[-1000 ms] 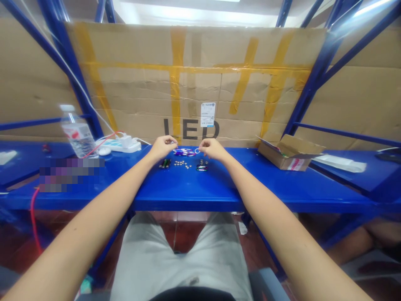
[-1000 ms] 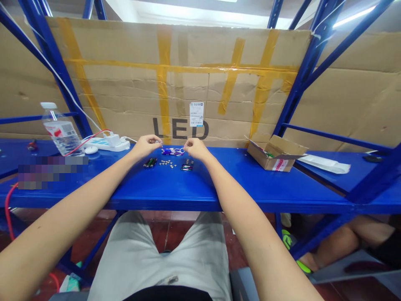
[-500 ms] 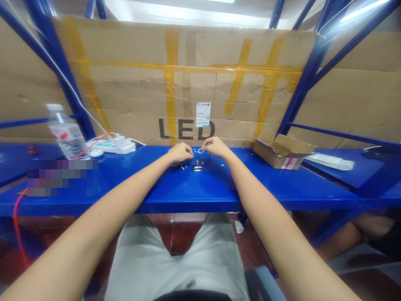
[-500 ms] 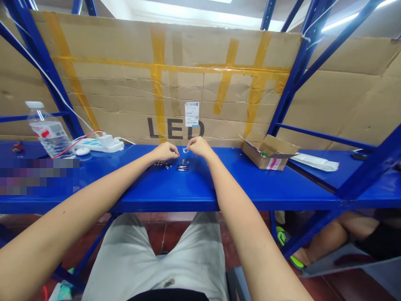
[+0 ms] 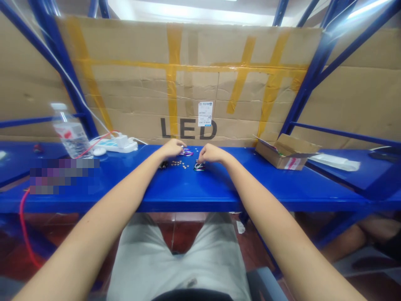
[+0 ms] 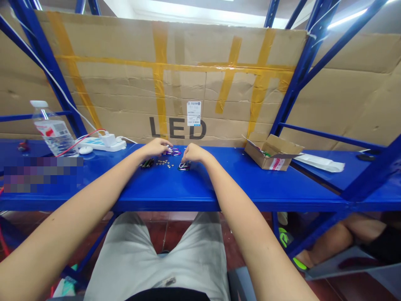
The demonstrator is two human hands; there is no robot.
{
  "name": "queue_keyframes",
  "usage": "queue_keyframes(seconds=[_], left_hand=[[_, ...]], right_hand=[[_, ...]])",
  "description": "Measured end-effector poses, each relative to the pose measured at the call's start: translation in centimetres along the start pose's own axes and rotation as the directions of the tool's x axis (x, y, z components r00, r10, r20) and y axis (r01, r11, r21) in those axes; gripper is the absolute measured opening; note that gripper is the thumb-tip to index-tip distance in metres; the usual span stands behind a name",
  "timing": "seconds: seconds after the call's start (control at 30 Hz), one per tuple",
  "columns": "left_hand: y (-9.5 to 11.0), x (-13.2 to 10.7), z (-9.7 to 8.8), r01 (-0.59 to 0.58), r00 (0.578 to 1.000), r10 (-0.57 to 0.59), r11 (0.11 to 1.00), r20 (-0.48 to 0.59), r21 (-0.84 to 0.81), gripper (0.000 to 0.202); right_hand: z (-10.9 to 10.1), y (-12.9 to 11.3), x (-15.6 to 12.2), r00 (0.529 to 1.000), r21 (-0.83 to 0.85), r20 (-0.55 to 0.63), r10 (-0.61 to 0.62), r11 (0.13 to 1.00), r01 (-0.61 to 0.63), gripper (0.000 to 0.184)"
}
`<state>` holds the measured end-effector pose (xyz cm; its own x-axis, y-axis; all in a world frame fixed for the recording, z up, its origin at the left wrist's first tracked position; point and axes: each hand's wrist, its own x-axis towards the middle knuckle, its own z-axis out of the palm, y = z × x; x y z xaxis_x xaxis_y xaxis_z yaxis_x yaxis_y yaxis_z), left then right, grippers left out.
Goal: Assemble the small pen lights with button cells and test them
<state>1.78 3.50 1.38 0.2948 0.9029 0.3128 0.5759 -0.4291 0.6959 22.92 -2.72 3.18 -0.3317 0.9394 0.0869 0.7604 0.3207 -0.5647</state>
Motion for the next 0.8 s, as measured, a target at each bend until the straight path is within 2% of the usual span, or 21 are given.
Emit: queue_keyframes(seconds=[0.07, 0.13, 0.17, 0.2, 0.27, 0.33, 0.43, 0.5, 0.57, 0.67, 0.8], left_hand=[[-1.1, 0.0, -1.9, 0.102, 0.991, -0.099, 0.994, -0.090, 0.036, 0.022], [-2.3, -0.1, -3.9, 0.239, 0.947, -0.160, 0.931, -0.279, 0.276, 0.002], [-2.9, -0.1, -4.9, 0.304, 0.921, -0.166, 0.872, -0.353, 0.383, 0.009], [-3.4, -0.2, -5.7, 0.364, 0.905, -0.191, 0.811, -0.381, 0.458, 0.015], [-4.1, -0.4, -6.9, 0.442, 0.894, -0.296, 0.714, -0.337, 0.544, 0.024], [-4.1, -0.6, -7.5, 0.484, 0.871, -0.430, 0.670, -0.236, 0.563, 0.028], [-3.3, -1.3, -7.2, 0.519, 0.833, -0.539, 0.685, -0.125, 0.511, 0.025], [-2.4, -1.9, -6.7, 0.546, 0.812, -0.575, 0.691, -0.097, 0.474, 0.018], [-1.5, -2.4, -6.2, 0.600, 0.772, -0.629, 0.674, -0.092, 0.431, 0.014], [-0.7, -2.8, -5.7, 0.643, 0.742, -0.663, 0.661, -0.098, 0.387, 0.009], [-0.7, -2.4, -5.4, 0.631, 0.751, -0.659, 0.700, -0.038, 0.333, 0.007]], right_hand=[[0.2, -0.2, 0.0, 1.000, -0.044, 0.013, 0.003, 0.999, -0.003, 0.013], [0.3, -0.2, 0.1, 1.000, -0.079, 0.024, 0.013, 0.997, -0.011, 0.014], [0.3, -0.1, 0.1, 1.000, -0.089, 0.027, 0.015, 0.996, -0.012, 0.012], [0.3, 0.0, 0.2, 0.999, -0.094, 0.030, 0.014, 0.995, -0.011, 0.011], [0.3, 0.1, 0.3, 0.999, -0.103, 0.039, 0.011, 0.995, -0.007, 0.010], [0.3, 0.1, 0.3, 0.999, -0.116, 0.051, 0.010, 0.993, -0.004, 0.011], [0.2, 0.0, 0.1, 0.997, -0.149, 0.073, 0.015, 0.989, -0.004, 0.010], [0.1, -0.2, 0.0, 0.995, -0.168, 0.093, 0.023, 0.986, -0.007, 0.010], [0.0, -0.3, -0.1, 0.996, -0.177, 0.089, 0.031, 0.984, -0.015, 0.011], [-0.1, -0.2, -0.1, 0.999, -0.164, -0.002, 0.032, 0.986, -0.032, 0.016], [0.1, 0.2, 0.2, 0.983, -0.118, -0.181, 0.032, 0.991, -0.054, 0.016]])
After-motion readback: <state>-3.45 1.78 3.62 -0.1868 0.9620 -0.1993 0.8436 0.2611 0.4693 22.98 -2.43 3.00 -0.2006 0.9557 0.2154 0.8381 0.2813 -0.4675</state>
